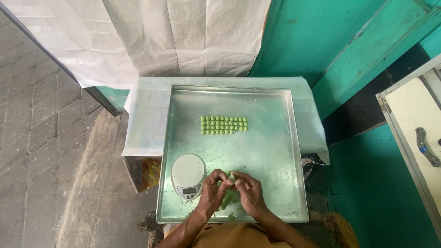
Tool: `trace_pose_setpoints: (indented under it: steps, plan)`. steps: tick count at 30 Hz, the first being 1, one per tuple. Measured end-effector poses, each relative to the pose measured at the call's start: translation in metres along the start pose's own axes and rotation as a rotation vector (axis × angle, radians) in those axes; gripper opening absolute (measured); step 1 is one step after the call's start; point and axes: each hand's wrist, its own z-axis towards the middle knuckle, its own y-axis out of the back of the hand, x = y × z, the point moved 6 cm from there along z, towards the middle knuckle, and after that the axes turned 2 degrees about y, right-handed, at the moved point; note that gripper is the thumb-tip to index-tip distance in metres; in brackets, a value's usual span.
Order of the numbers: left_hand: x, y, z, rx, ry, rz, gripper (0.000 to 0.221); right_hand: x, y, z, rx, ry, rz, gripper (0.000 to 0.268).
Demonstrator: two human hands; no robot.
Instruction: Shaping small pieces of green dough into balls and arranging them on a tray.
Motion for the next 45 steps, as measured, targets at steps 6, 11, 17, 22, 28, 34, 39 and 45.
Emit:
trace_pose_setpoints:
  steps: [6, 11, 17, 22, 28, 34, 39, 45]
  plan:
    - [-0.021, 0.004, -0.004, -0.084, -0.182, 0.058, 0.028, -0.036, 0.012, 0.013, 0.039, 0.167, 0.062, 0.025]
    - [-0.027, 0.002, -0.004, 0.174, -0.066, -0.195, 0.028, 0.024, -0.004, 0.012, 0.260, 0.307, 0.071, 0.017]
    - [-0.011, -0.002, -0.007, 0.248, 0.242, -0.361, 0.026, 0.024, -0.003, 0.014, 0.165, 0.463, 0.048, 0.015]
    - [0.002, -0.001, -0.006, 0.055, 0.199, -0.502, 0.020, 0.033, -0.018, 0.004, 0.237, 0.420, 0.003, 0.029]
    - [-0.001, 0.011, -0.014, -0.039, 0.048, -0.382, 0.032, -0.008, 0.002, 0.012, 0.045, 0.198, -0.096, 0.030]
    - [-0.027, 0.015, -0.013, 0.000, 0.035, -0.339, 0.015, -0.001, 0.000, 0.012, 0.235, 0.338, -0.036, 0.044]
    - [-0.043, 0.002, -0.011, 0.225, 0.158, -0.303, 0.030, 0.021, -0.014, 0.002, 0.373, 0.391, -0.106, 0.028]
    - [-0.033, -0.004, -0.016, 0.109, -0.063, -0.227, 0.027, -0.008, -0.008, 0.006, 0.229, 0.206, 0.057, 0.035]
